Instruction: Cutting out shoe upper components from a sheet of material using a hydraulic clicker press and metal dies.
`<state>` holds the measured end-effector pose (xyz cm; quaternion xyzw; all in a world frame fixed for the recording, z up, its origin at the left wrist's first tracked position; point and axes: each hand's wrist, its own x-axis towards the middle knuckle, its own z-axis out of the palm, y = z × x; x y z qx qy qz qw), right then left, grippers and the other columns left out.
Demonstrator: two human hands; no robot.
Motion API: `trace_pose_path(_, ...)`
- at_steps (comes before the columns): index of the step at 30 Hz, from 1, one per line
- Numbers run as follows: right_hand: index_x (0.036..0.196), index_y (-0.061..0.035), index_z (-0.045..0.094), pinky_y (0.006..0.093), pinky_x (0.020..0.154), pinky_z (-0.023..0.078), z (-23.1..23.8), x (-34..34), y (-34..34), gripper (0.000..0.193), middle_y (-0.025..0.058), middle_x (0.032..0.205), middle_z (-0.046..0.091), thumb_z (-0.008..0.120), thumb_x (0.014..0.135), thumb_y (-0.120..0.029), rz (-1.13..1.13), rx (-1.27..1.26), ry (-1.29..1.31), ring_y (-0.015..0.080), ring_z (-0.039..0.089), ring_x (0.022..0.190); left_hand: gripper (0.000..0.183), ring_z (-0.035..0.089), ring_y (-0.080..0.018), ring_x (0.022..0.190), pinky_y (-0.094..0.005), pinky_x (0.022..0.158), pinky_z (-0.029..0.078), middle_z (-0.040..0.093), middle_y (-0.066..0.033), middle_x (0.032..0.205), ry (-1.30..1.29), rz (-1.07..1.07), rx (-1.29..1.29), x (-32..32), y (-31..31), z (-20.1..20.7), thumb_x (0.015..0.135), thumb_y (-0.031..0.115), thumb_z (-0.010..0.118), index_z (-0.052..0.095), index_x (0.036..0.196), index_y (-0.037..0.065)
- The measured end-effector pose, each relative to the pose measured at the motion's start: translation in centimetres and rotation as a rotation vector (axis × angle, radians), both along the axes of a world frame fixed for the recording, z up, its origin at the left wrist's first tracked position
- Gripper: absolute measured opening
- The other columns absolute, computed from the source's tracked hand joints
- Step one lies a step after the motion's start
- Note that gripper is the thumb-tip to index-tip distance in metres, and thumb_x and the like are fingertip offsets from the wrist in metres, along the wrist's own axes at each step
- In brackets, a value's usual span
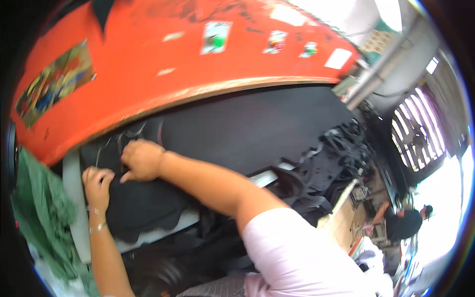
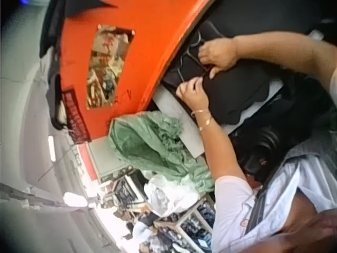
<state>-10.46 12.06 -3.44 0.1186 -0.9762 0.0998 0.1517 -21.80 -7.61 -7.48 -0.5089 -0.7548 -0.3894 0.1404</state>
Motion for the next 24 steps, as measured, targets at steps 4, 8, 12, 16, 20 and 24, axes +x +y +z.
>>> trace_pose_path(4,0.081,-0.0044,0.073,0.044,0.08,0.051,4.7,-2.7,-1.8,0.056,0.0158,0.089,0.07,0.066,0.075,-0.06,-0.047,0.046,-0.483,0.0351,0.066,0.088,0.008,0.051,-0.0303,0.093,-0.0437,0.091,0.036,0.053,-0.0091,0.083,0.256,0.154,0.123,0.5,-1.4,2.7,0.081,0.011,0.066,0.061,0.081,0.005)
trace_pose_path(8,0.102,-0.0055,0.071,0.0411,0.086,0.049,6.2,-2.8,-0.1,0.05,0.0155,0.099,0.069,0.071,0.077,-0.049,-0.009,0.112,-0.729,0.0323,0.064,0.098,0.015,0.048,-0.0311,0.109,-0.043,0.095,0.037,0.053,-0.009,0.105,0.503,0.261,0.245,2.6,0.0,4.0,0.084,0.012,0.069,0.062,0.095,0.005)
trace_pose_path(12,0.115,-0.0043,0.065,0.0402,0.091,0.046,7.1,-1.2,0.3,0.051,0.0158,0.107,0.066,0.07,0.081,-0.042,0.037,-0.116,-0.655,0.0308,0.061,0.107,0.035,0.042,-0.034,0.119,-0.048,0.105,0.034,0.045,-0.0123,0.115,0.51,0.191,0.343,2.1,0.1,1.4,0.084,0.014,0.072,0.049,0.107,0.004)
trace_pose_path(16,0.117,-0.0042,0.064,0.04,0.091,0.046,8.0,-0.3,-0.5,0.05,0.0164,0.109,0.066,0.069,0.082,-0.04,0.041,-0.313,-0.631,0.0314,0.06,0.107,0.028,0.04,-0.0404,0.125,-0.0518,0.107,0.031,0.045,-0.0162,0.118,0.526,0.17,0.314,2.4,-0.2,1.5,0.088,0.009,0.064,0.043,0.106,0.003)
trace_pose_path(20,0.115,-0.0072,0.066,0.0391,0.091,0.046,8.3,0.6,0.0,0.041,0.0155,0.112,0.066,0.068,0.083,-0.033,0.082,-0.533,-0.4,0.0303,0.061,0.107,0.036,0.042,-0.0395,0.125,-0.0473,0.103,0.036,0.047,-0.0214,0.126,0.252,0.101,0.253,2.6,0.7,1.8,0.091,0.013,0.057,0.045,0.121,-0.002)
trace_pose_path(24,0.119,-0.0042,0.062,0.0379,0.078,0.051,9.5,2.2,-1.4,0.038,0.0165,0.09,0.068,0.064,0.086,-0.022,0.15,-0.827,0.151,0.0285,0.067,0.085,0.034,0.055,-0.0391,0.105,-0.0426,0.093,0.043,0.056,-0.0223,0.112,0.075,0.283,-0.312,1.6,1.4,1.7,0.093,0.019,0.05,0.056,0.119,-0.003)
